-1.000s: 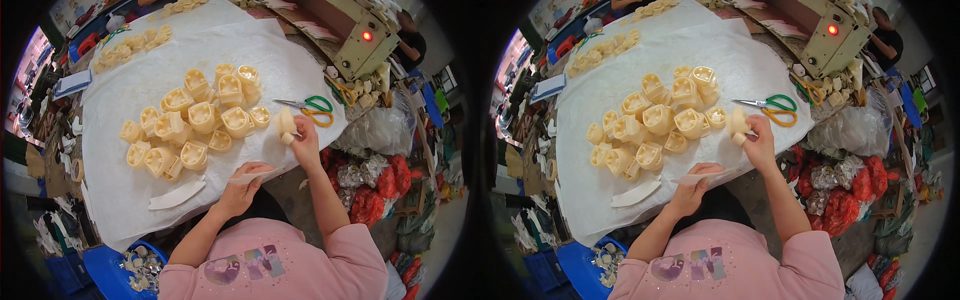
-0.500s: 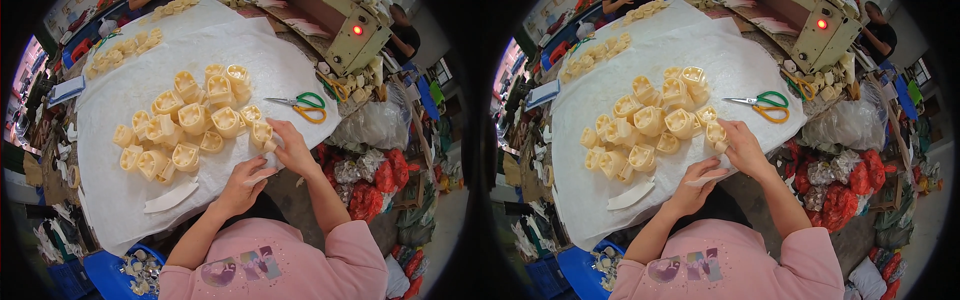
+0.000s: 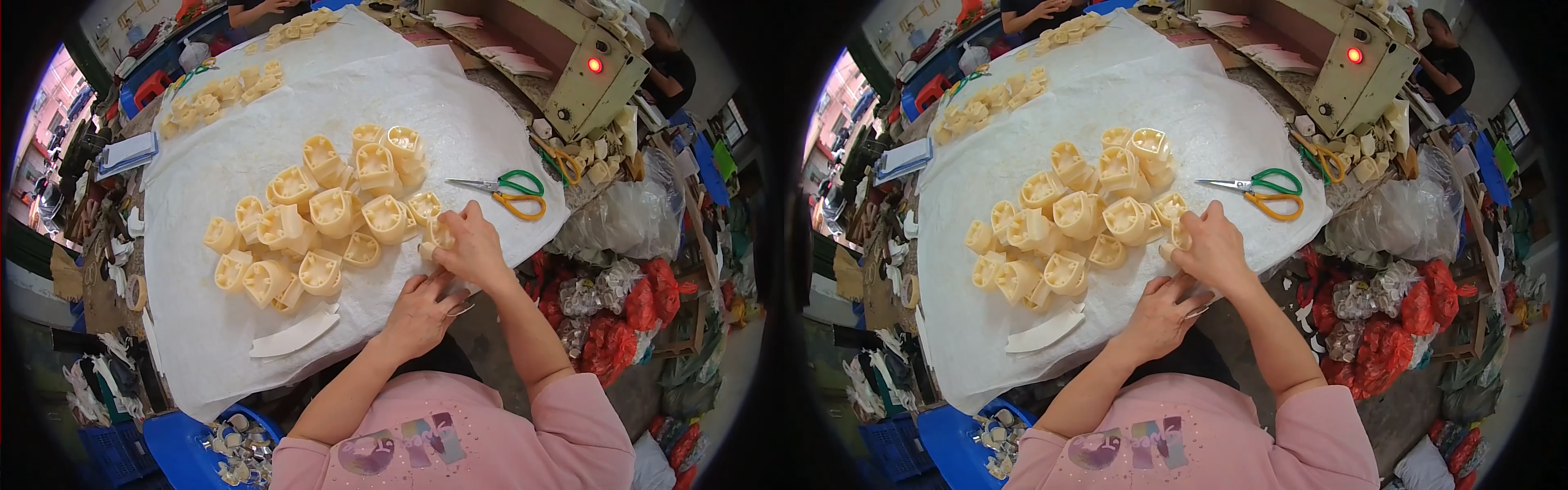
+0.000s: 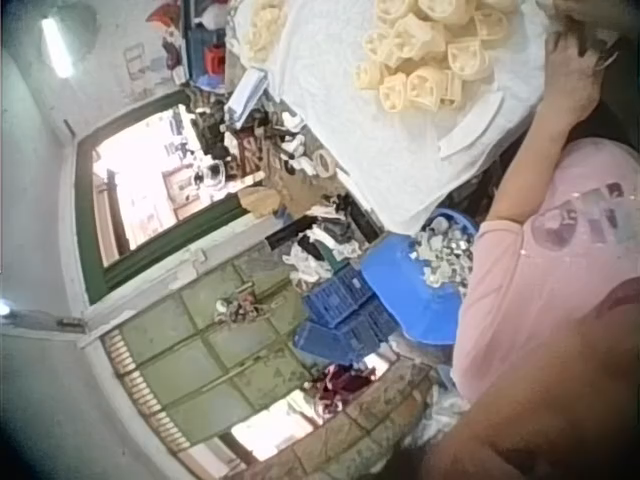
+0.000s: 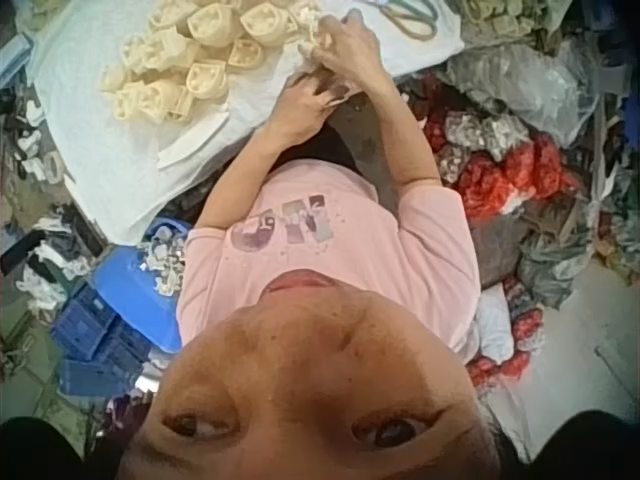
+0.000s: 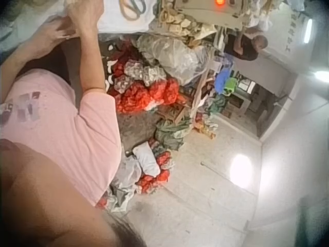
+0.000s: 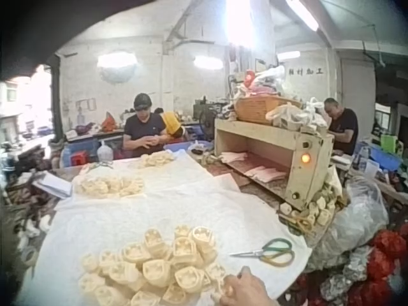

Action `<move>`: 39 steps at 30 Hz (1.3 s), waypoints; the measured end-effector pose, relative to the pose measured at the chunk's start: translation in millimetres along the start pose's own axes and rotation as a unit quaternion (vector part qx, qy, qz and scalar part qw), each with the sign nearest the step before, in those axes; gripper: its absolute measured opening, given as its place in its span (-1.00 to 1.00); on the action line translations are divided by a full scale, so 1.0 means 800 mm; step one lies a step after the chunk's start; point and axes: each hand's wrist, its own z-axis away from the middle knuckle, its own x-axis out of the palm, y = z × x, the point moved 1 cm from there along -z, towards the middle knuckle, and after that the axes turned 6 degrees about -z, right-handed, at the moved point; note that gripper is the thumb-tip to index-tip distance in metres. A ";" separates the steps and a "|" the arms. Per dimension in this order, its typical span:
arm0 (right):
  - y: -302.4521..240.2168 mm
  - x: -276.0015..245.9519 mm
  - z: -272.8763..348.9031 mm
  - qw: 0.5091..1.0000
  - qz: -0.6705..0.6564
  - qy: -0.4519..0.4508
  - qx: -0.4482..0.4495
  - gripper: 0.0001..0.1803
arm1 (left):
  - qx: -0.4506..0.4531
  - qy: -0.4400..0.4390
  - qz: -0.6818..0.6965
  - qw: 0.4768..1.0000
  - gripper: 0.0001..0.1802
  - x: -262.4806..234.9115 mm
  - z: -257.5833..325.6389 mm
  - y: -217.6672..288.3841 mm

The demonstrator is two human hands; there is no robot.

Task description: Assembling and trimming shoe heel components in a factory setting.

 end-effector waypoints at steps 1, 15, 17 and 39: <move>0.009 -0.003 -0.002 1.000 -0.018 -0.008 0.005 -0.56 | 0.006 0.013 -0.004 1.000 -0.61 0.000 0.000 0.001; 0.114 0.008 0.024 0.965 -0.221 0.133 -0.035 -0.42 | -0.023 0.029 0.073 0.997 -0.61 0.012 0.000 0.003; 0.114 0.003 0.023 0.985 -0.087 0.144 -0.049 -0.41 | -0.028 0.016 0.102 0.994 -0.63 0.011 0.003 0.003; -0.048 -0.022 0.065 0.815 -0.568 0.086 -0.075 -0.50 | -0.226 0.333 0.620 0.673 -0.43 -0.098 0.098 -0.007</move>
